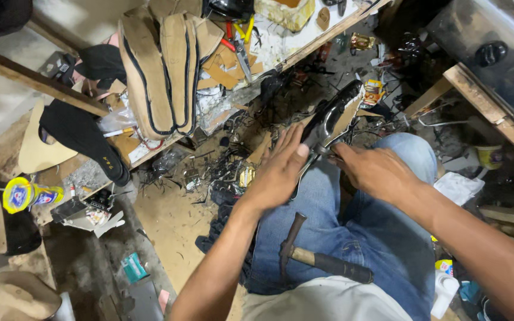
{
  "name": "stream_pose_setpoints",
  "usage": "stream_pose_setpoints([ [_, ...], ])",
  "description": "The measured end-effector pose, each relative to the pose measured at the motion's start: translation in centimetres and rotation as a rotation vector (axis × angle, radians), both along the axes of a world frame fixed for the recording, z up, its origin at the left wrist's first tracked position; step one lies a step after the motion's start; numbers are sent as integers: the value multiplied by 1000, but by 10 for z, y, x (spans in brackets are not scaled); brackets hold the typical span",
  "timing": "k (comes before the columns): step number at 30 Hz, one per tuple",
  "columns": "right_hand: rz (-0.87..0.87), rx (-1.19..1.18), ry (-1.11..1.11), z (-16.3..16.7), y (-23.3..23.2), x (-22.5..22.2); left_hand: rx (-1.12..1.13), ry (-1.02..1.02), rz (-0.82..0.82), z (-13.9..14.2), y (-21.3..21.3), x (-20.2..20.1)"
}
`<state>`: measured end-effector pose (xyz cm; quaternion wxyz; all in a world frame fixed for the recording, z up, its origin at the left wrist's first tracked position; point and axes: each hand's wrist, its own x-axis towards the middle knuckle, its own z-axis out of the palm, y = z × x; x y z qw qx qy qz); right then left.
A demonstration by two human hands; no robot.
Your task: The person sits on the floor and uses a hammer and pliers to attach and adjust shoe soles. They repeatedly hammer the sole edges, inspect the fit, and use pliers to pull or align parts of the shoe. The person handles multiple shoes one at a time, placing some on a nearby shelf.
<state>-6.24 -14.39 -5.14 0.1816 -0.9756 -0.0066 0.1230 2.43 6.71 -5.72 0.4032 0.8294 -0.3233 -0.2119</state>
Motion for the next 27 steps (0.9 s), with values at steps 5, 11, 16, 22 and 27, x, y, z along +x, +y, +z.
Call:
stream_pose_setpoints([
  [5, 90, -31, -295, 1, 3, -12, 157, -126, 56, -3, -9, -1],
  [11, -34, -123, -152, 36, 4, -7, 226, -349, 80, -12, -24, -6],
  [16, -95, -153, 80, 32, 3, 5, 178, -316, 26, -4, -24, 0],
  [22, -146, 156, -274, 2, 13, 5, 58, -159, 69, -6, -25, 23],
  [27, -44, -196, -257, 0, -2, 2, -4, -401, 81, -11, -32, 16],
])
